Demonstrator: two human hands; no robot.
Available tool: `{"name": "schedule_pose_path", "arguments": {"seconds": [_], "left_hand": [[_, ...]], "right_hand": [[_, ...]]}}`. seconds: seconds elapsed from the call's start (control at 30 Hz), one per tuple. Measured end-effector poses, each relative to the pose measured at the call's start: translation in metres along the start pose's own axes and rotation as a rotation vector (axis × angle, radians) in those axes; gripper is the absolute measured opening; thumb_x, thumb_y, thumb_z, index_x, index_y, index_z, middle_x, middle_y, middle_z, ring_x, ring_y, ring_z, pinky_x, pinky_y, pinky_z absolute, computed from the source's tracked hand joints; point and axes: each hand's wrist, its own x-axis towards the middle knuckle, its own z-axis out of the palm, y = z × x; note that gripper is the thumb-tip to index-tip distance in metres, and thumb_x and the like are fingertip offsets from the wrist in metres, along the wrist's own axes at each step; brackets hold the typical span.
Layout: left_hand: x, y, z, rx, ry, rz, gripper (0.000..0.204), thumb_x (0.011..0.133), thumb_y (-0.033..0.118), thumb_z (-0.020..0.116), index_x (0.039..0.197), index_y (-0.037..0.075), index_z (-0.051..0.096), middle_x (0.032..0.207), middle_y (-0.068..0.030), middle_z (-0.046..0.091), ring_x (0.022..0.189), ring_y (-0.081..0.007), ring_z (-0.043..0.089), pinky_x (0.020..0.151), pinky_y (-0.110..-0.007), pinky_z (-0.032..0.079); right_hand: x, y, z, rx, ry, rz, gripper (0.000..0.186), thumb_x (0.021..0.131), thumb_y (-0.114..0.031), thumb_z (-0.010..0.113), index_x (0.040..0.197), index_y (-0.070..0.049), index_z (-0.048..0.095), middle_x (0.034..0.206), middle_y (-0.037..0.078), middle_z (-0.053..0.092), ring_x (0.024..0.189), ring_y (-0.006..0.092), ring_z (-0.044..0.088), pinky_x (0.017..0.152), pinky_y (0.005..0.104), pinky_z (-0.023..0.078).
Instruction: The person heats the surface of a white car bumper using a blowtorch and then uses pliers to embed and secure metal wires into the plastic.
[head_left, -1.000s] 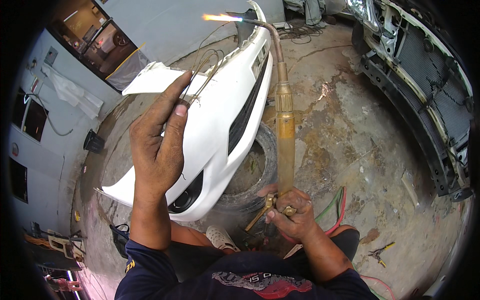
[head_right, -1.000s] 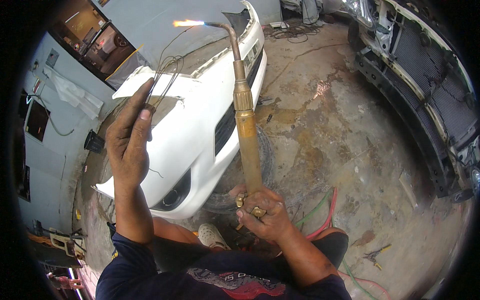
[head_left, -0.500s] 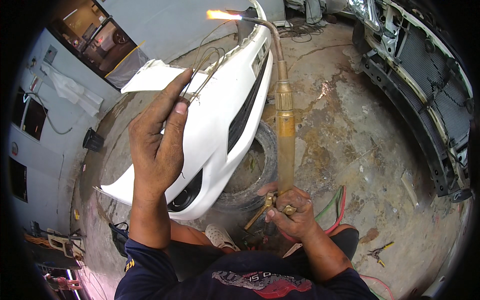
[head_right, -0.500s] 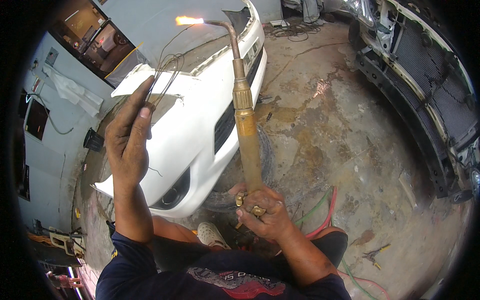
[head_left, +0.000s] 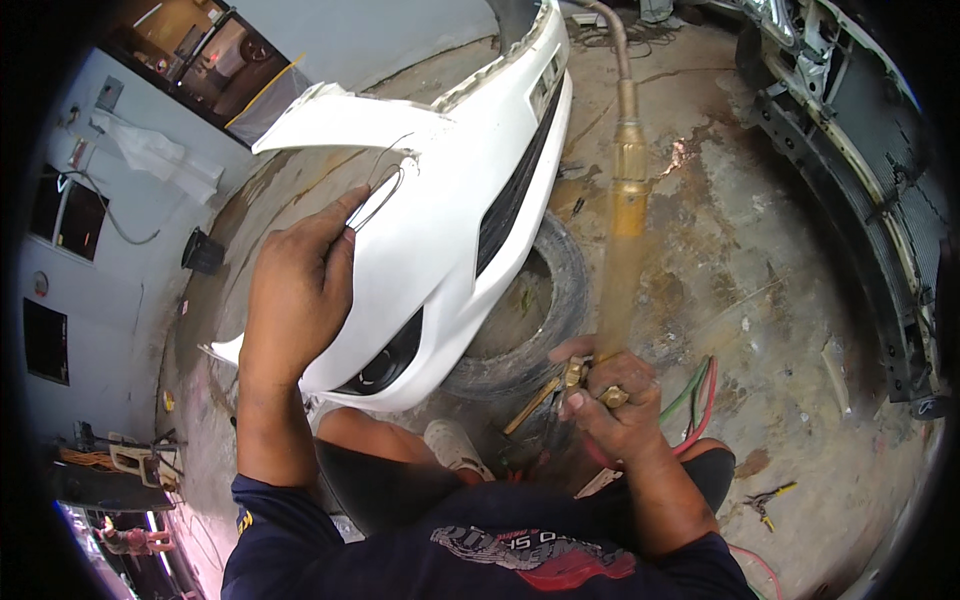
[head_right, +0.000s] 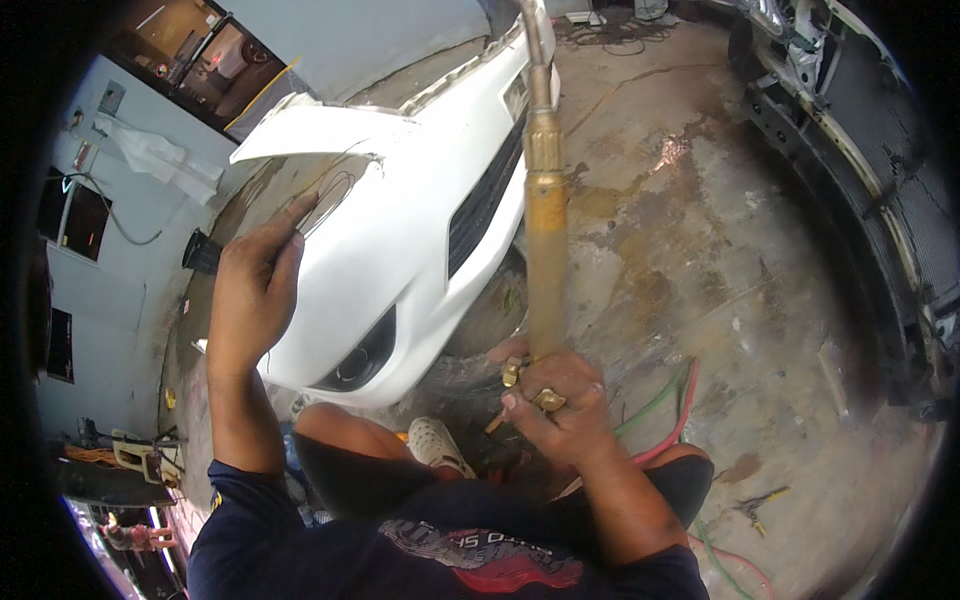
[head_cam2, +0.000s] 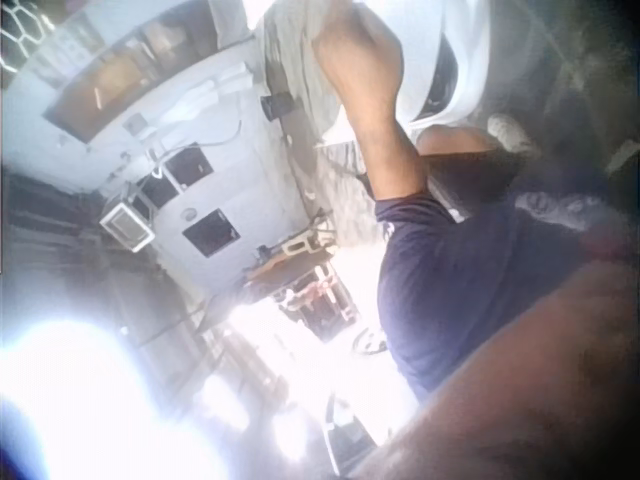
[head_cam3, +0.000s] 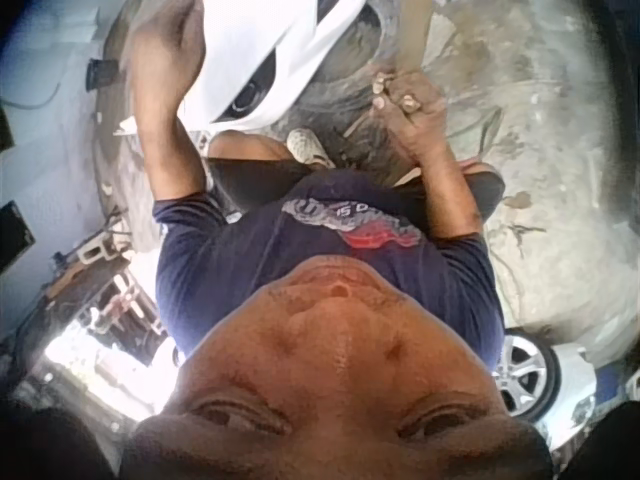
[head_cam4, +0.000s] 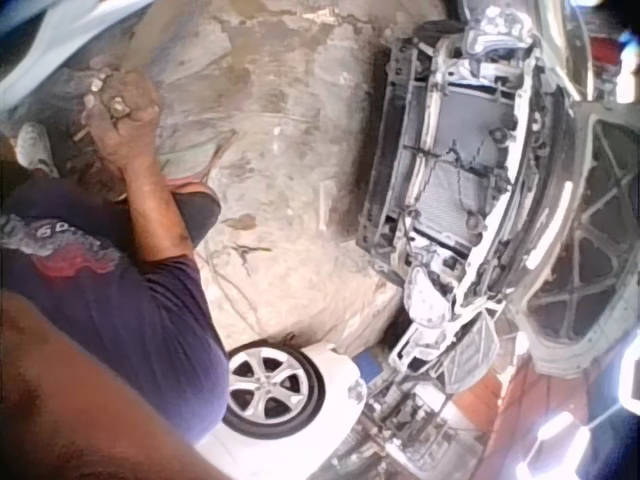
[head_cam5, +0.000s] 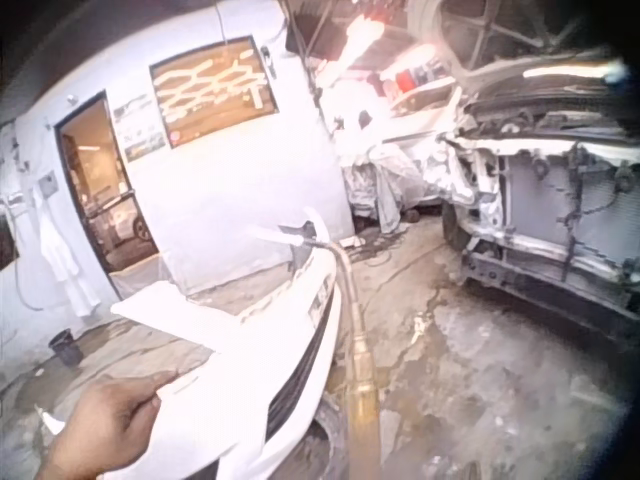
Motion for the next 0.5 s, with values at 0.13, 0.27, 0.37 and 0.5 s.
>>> {"name": "schedule_pose_path", "arguments": {"seconds": [0.13,0.27,0.37,0.5], "left_hand": [[-0.001,-0.012,0.009,0.056,-0.008,-0.001,0.039,0.098,0.004,0.059,0.134,0.001,0.073,0.100,-0.0291,0.074,0.089,-0.0415,0.073,0.085,-0.042,0.055],[0.003,-0.016,0.019,0.062,-0.063,-0.020,0.038,0.098,0.005,0.059,0.134,0.004,0.073,0.104,-0.0294,0.074,0.095,-0.0460,0.072,0.088,-0.047,0.055],[0.007,-0.015,0.026,0.090,-0.127,-0.068,0.038,0.099,0.006,0.059,0.134,0.006,0.073,0.107,-0.0294,0.074,0.099,-0.0466,0.072,0.090,-0.049,0.055],[0.010,-0.022,0.036,0.120,-0.135,-0.052,0.038,0.100,0.009,0.060,0.135,0.008,0.073,0.109,-0.0287,0.074,0.103,-0.0472,0.071,0.093,-0.051,0.054]], "right_hand": [[-0.003,0.005,0.000,0.065,0.017,0.063,0.020,0.098,-0.004,0.072,0.095,-0.006,0.052,0.117,0.036,0.068,0.071,0.0179,0.074,0.060,0.0311,0.061],[-0.002,-0.005,0.008,0.119,0.127,0.203,0.019,0.088,-0.003,0.076,0.089,-0.007,0.058,0.105,0.026,0.074,0.091,0.0292,0.077,0.076,0.0374,0.058],[0.000,-0.006,0.009,0.112,0.124,0.200,0.019,0.088,-0.003,0.076,0.088,-0.007,0.058,0.105,0.026,0.074,0.091,0.0292,0.076,0.076,0.0372,0.058],[-0.004,0.006,0.001,0.089,-0.006,0.093,0.020,0.098,-0.004,0.071,0.095,-0.006,0.052,0.121,0.039,0.066,0.068,0.0156,0.072,0.059,0.0297,0.061]]}}
